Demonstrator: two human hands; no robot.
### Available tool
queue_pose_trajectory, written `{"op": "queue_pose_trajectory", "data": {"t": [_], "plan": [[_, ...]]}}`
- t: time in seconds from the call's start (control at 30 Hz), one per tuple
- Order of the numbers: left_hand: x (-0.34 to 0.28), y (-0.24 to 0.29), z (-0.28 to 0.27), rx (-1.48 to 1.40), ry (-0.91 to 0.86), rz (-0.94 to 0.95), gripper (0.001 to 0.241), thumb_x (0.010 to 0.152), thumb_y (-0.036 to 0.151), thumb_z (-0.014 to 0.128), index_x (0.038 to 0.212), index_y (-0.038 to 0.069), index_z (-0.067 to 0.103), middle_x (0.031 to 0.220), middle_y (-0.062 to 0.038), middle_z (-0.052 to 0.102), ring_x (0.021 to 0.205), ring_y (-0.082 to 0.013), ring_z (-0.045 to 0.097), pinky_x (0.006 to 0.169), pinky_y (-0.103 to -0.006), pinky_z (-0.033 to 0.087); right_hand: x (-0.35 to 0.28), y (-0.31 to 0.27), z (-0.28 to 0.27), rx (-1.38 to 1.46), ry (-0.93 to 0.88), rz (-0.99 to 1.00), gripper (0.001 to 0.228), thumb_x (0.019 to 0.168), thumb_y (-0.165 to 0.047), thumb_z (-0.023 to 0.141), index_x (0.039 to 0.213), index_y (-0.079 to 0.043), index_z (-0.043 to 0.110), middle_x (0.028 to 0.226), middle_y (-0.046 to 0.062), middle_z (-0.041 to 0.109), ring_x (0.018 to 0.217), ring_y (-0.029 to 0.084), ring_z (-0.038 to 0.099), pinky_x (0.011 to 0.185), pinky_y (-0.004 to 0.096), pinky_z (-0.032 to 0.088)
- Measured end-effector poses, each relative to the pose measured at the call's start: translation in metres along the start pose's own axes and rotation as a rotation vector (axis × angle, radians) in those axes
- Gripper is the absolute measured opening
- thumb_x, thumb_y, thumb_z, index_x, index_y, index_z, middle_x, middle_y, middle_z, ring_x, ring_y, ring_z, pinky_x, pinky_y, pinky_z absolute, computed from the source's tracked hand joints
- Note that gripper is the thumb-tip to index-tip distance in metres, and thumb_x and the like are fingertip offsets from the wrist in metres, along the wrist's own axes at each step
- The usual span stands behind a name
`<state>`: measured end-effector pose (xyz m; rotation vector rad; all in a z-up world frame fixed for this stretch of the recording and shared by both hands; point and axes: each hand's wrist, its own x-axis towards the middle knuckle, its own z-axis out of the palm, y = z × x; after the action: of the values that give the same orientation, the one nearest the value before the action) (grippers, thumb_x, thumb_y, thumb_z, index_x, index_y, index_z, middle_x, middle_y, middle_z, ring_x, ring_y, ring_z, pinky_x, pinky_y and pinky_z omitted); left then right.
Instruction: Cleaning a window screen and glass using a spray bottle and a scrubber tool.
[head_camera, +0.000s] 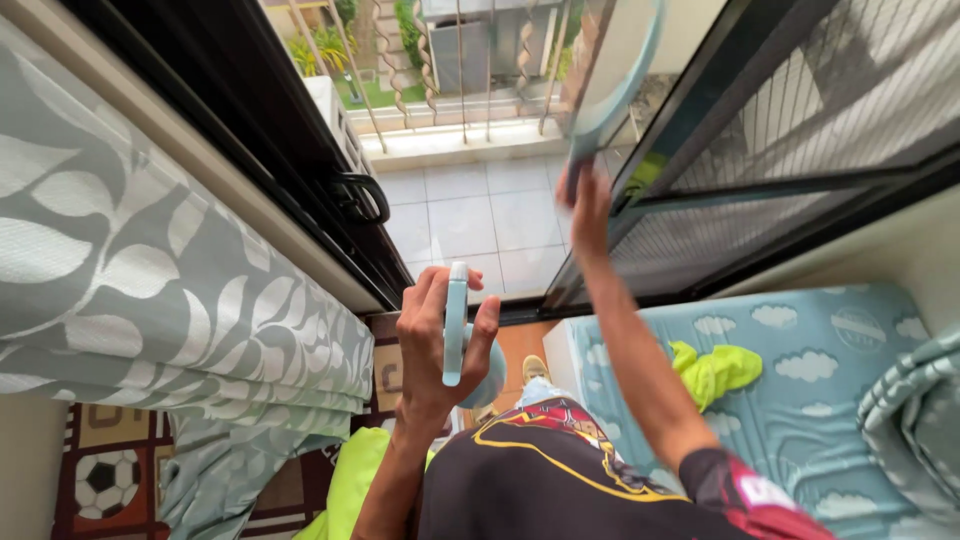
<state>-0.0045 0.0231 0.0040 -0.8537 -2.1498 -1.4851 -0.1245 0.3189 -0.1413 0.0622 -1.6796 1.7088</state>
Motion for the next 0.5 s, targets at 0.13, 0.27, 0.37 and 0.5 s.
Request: {"op": "queue_pose_trajectory", "data": {"t": [0.13,0.27,0.37,0.5], "plan": [[0.001,0.01,0.005,-0.038,-0.029,0.037,0.02,0.092,0.015,0.071,0.106,0.004,0.063,0.104,-0.011,0.067,0.093,-0.0321,0.063,0.085,-0.0412,0.049,0.135,-0.028,-0.07,-0.007,0.073,-0.201,0.059,0.105,-0.067,0.045,0.086,-0.012,0.056,0.065,-0.003,0.049,0.051,0.009,0.044,0.048,0.027,0.03],[0.001,0.009,0.004,-0.044,-0.025,0.014,0.02,0.092,0.015,0.071,0.106,0.004,0.063,0.104,-0.011,0.068,0.091,-0.0318,0.062,0.083,-0.0407,0.049,0.27,0.086,-0.13,0.201,-0.019,-0.333,0.042,0.119,-0.031,0.06,0.086,-0.011,0.043,0.067,0.0,0.039,0.056,0.012,0.036,0.058,0.031,0.032],[0.003,0.006,0.005,-0.041,-0.021,0.001,0.02,0.092,0.015,0.072,0.106,0.004,0.064,0.104,-0.011,0.068,0.091,-0.0315,0.062,0.082,-0.0403,0.05,0.143,0.001,-0.118,0.057,0.021,-0.285,0.039,0.116,-0.039,0.051,0.088,-0.013,0.048,0.066,-0.002,0.045,0.054,0.011,0.04,0.053,0.028,0.034],[0.006,0.003,0.01,-0.035,-0.026,0.029,0.02,0.093,0.016,0.072,0.106,0.004,0.064,0.105,-0.011,0.068,0.094,-0.0319,0.063,0.085,-0.0407,0.05,0.062,0.0,-0.033,-0.021,0.005,-0.046,0.051,0.111,-0.057,0.04,0.089,-0.013,0.054,0.065,-0.006,0.05,0.05,0.006,0.042,0.044,0.023,0.029]]}}
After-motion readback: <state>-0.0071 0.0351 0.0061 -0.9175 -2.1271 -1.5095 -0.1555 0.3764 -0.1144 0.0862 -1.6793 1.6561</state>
